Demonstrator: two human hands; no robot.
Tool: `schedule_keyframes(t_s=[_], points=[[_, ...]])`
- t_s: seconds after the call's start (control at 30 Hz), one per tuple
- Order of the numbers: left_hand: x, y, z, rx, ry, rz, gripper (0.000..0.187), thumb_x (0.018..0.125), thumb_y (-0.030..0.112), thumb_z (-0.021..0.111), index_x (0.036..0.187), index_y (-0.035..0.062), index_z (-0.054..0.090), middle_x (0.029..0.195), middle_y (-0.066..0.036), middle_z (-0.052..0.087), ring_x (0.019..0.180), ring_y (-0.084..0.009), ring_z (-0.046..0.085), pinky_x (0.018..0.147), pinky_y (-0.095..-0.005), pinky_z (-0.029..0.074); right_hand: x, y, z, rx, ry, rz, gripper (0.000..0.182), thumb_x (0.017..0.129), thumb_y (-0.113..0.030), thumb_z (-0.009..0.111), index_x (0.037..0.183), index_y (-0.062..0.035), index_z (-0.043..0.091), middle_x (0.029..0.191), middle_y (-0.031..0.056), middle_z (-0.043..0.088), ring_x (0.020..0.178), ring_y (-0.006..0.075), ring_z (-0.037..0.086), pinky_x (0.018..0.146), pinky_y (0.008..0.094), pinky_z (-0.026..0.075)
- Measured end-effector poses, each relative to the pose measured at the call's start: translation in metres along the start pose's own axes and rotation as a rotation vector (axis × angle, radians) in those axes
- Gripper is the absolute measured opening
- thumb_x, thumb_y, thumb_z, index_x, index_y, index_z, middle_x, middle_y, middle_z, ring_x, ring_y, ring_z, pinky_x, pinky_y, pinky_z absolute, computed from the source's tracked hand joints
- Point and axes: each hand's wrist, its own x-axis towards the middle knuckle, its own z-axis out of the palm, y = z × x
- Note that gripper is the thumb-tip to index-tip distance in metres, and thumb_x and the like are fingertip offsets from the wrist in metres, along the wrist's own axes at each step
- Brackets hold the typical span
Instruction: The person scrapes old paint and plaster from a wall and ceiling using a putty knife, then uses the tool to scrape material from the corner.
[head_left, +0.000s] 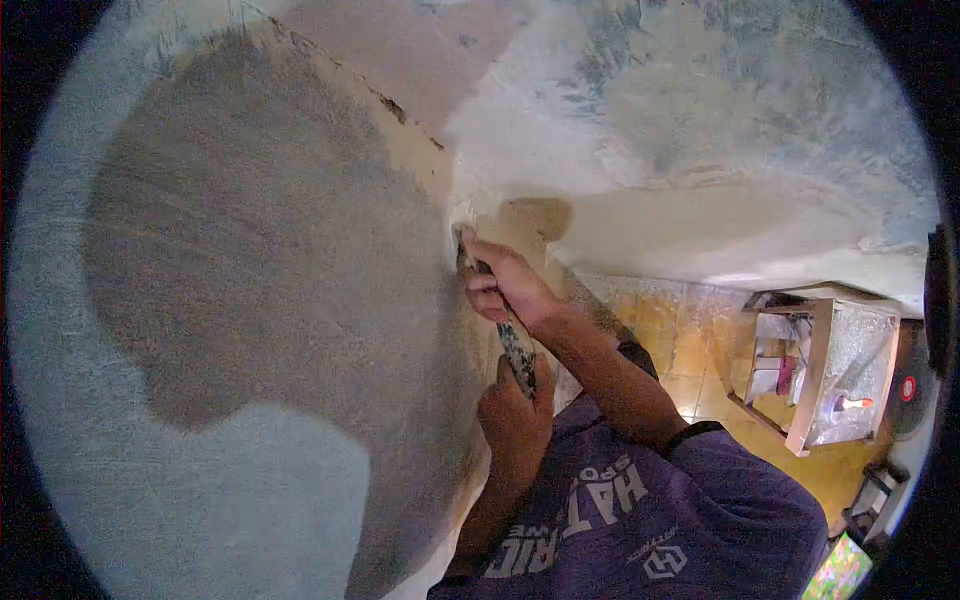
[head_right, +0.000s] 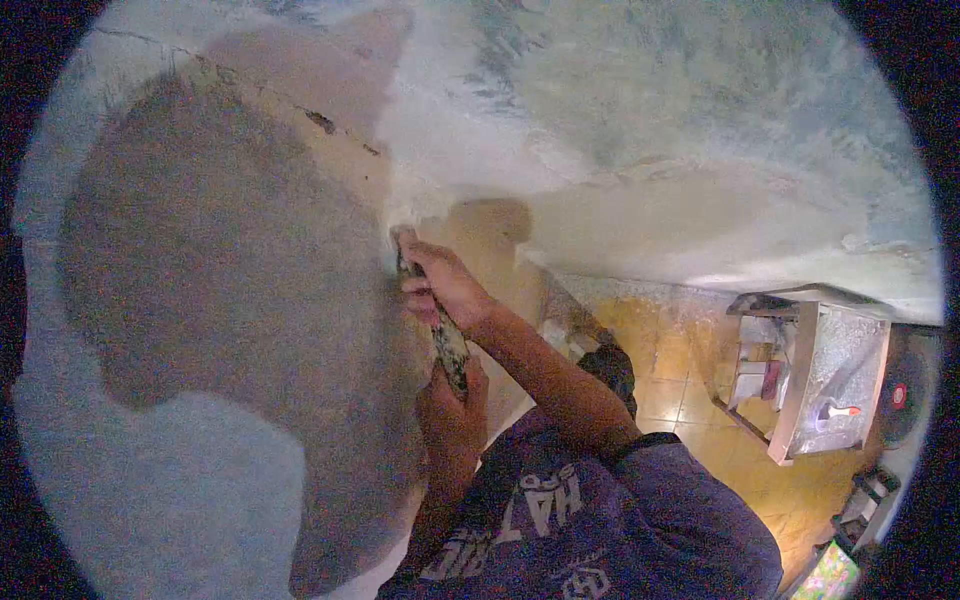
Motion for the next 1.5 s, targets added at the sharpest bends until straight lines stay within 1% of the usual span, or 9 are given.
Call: schedule_keyframes(t_s=[0.2, 0.3, 0.5, 0.6, 0.7, 0.8, 1.0, 1.1, 1.5], points=[[-0.019, 0.003, 0.014, -0.026, -0.016, 0.09, 0.05, 0.095, 0.042, 0.057, 0.102, -0.0068, 0.057, 0.065, -0.023, 0.062, 0.062, -0.0412, 0.065, 0.058, -0.049, 0.05, -0.011, 0.009, -0.013, -0.209, -0.014, 0.142, 0.045, 0.099, -0.05, 0.051, 0.073, -0.0157, 0.038, 0.052, -0.0051, 0.029, 0.036, 0.0078, 0.031, 0.031, 0.0268, 0.023], [-0.008, 0.004, 0.013, -0.004, -0.036, 0.054, 0.051, 0.094, 0.043, 0.057, 0.104, -0.0072, 0.057, 0.067, -0.024, 0.063, 0.063, -0.0421, 0.065, 0.059, -0.0498, 0.05, -0.007, 0.001, -0.01, -0.189, -0.107, -0.005, 0.045, 0.099, -0.05, 0.051, 0.073, -0.0155, 0.038, 0.052, -0.0049, 0.029, 0.036, 0.0076, 0.032, 0.031, 0.0272, 0.024], [-0.016, 0.008, 0.011, -0.003, -0.071, 0.015, 0.043, 0.094, 0.036, 0.059, 0.107, -0.0043, 0.058, 0.076, -0.023, 0.066, 0.067, -0.0421, 0.066, 0.063, -0.0486, 0.052, -0.011, 0.003, -0.011, -0.205, -0.083, 0.16, 0.048, 0.099, -0.051, 0.05, 0.069, -0.0162, 0.037, 0.052, -0.005, 0.029, 0.036, 0.008, 0.032, 0.031, 0.0273, 0.025], [-0.002, 0.014, 0.008, -0.048, -0.048, 0.046, 0.054, 0.094, 0.044, 0.057, 0.111, -0.0078, 0.055, 0.07, -0.024, 0.064, 0.066, -0.0435, 0.066, 0.061, -0.0491, 0.051, -0.002, -0.006, -0.01, -0.186, -0.085, 0.06, 0.047, 0.099, -0.051, 0.05, 0.069, -0.0163, 0.038, 0.052, -0.0049, 0.029, 0.036, 0.0082, 0.031, 0.031, 0.0275, 0.025], [-0.007, 0.014, 0.007, 0.007, -0.202, -0.02, 0.053, 0.095, 0.043, 0.055, 0.111, -0.0073, 0.055, 0.071, -0.024, 0.064, 0.067, -0.0432, 0.067, 0.061, -0.0484, 0.052, -0.01, -0.007, -0.014, -0.251, -0.146, 0.109, 0.047, 0.099, -0.049, 0.051, 0.07, -0.0153, 0.038, 0.052, -0.0042, 0.03, 0.036, 0.0086, 0.032, 0.031, 0.028, 0.025], [-0.013, 0.02, 0.008, 0.033, -0.017, 0.094, 0.051, 0.095, 0.043, 0.055, 0.11, -0.0062, 0.056, 0.07, -0.023, 0.064, 0.067, -0.0424, 0.067, 0.061, -0.0479, 0.051, -0.01, 0.002, -0.014, -0.19, -0.084, 0.173, 0.043, 0.1, -0.048, 0.051, 0.075, -0.0143, 0.042, 0.051, -0.0033, 0.03, 0.035, 0.0094, 0.033, 0.031, 0.0281, 0.025], [0.003, 0.022, -0.004, 0.079, -0.126, 0.046, 0.051, 0.095, 0.044, 0.055, 0.106, -0.0058, 0.057, 0.071, -0.024, 0.065, 0.067, -0.0437, 0.066, 0.062, -0.0499, 0.051, 0.004, -0.003, -0.017, -0.152, -0.119, 0.061, 0.037, 0.1, -0.047, 0.051, 0.085, -0.0128, 0.048, 0.052, -0.0031, 0.031, 0.036, 0.0095, 0.03, 0.031, 0.0278, 0.025], [-0.008, 0.012, 0.008, 0.041, -0.006, 0.08, 0.049, 0.095, 0.043, 0.054, 0.104, -0.0052, 0.058, 0.071, -0.025, 0.065, 0.067, -0.0442, 0.066, 0.062, -0.051, 0.051, -0.011, -0.002, -0.008, -0.166, -0.045, 0.13, 0.039, 0.099, -0.047, 0.051, 0.084, -0.0109, 0.048, 0.054, -0.0036, 0.031, 0.036, 0.0093, 0.029, 0.031, 0.0281, 0.025], [0.004, 0.01, 0.008, 0.037, -0.021, 0.113, 0.046, 0.095, 0.042, 0.055, 0.101, -0.0036, 0.058, 0.068, -0.023, 0.064, 0.063, -0.0422, 0.065, 0.059, -0.05, 0.05, -0.006, -0.014, -0.009, -0.251, -0.082, 0.027, 0.041, 0.099, -0.052, 0.051, 0.083, -0.0146, 0.046, 0.06, -0.0055, 0.033, 0.044, 0.0066, 0.035, 0.035, 0.0261, 0.029]])
